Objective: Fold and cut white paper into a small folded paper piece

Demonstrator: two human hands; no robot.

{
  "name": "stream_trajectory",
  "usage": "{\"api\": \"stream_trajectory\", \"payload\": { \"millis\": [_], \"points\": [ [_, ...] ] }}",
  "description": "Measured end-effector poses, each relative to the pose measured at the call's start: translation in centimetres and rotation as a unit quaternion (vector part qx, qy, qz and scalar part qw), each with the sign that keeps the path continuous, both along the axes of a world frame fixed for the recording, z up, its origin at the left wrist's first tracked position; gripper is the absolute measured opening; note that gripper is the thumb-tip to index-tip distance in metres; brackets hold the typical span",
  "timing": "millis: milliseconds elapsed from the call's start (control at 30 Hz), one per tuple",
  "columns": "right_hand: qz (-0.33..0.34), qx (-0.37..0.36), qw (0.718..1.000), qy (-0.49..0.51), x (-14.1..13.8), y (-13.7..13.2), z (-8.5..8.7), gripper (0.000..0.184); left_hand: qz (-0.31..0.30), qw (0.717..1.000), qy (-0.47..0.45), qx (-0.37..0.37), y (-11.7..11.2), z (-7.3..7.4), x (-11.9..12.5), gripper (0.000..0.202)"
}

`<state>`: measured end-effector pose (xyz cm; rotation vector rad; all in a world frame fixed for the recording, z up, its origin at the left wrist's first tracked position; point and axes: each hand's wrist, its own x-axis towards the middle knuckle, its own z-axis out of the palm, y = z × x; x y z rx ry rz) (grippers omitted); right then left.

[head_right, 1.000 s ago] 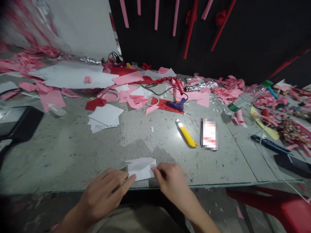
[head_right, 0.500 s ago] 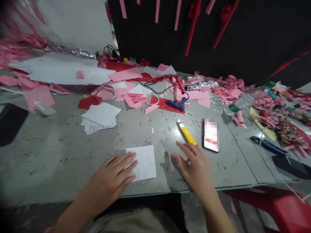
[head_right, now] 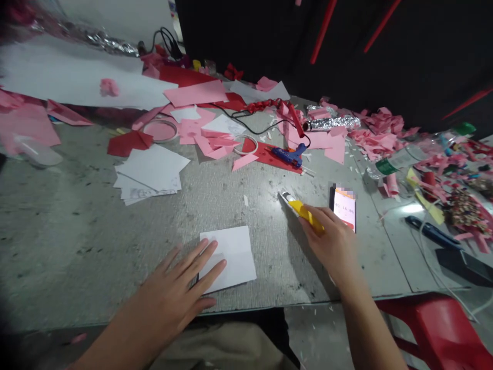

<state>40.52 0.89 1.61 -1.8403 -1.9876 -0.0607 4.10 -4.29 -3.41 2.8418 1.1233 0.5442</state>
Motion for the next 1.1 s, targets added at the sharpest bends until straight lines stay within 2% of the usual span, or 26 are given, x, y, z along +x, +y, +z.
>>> {"api": "stream_trajectory", "payload": {
  "millis": [100,167,300,400,533,600,833,1100],
  "points": [
    [0.082,-0.019,0.986,0.143,-0.8,-2.1,1.6,0.024,-0.007,1.0,0.009,-0.019,-0.8,0.2,-0.5,0.053],
    [0.12,-0.033,0.975,0.186,-1.1,-3.5,2.4,0.024,-0.021,0.999,0.011,-0.024,-1.1,0.2,-0.9,0.058],
    [0.186,-0.083,0.955,0.215,-1.7,-4.9,2.9,0.032,-0.031,0.999,-0.004,0.005,-1.1,0.2,-1.4,0.058],
    [0.24,-0.133,0.934,0.229,-2.2,-4.5,2.7,0.034,-0.032,0.999,-0.024,0.019,-1.0,0.2,-1.2,0.053],
    [0.291,-0.206,0.916,0.183,-2.7,-3.5,2.3,0.043,-0.037,0.999,-0.011,-0.004,-1.0,0.4,-0.9,0.051],
    [0.308,-0.223,0.911,0.16,-3.0,-3.1,2.1,0.046,-0.05,0.999,0.001,-0.004,-1.1,0.4,-1.0,0.048],
    [0.33,-0.218,0.909,0.132,-4.5,-2.8,1.2,0.034,-0.056,0.998,0.005,-0.025,-1.2,0.6,-1.3,0.04],
    [0.317,-0.238,0.908,0.132,-4.0,-3.0,0.5,0.038,-0.049,0.997,-0.037,-0.042,-1.2,1.0,-1.2,0.039]
  ]
}}
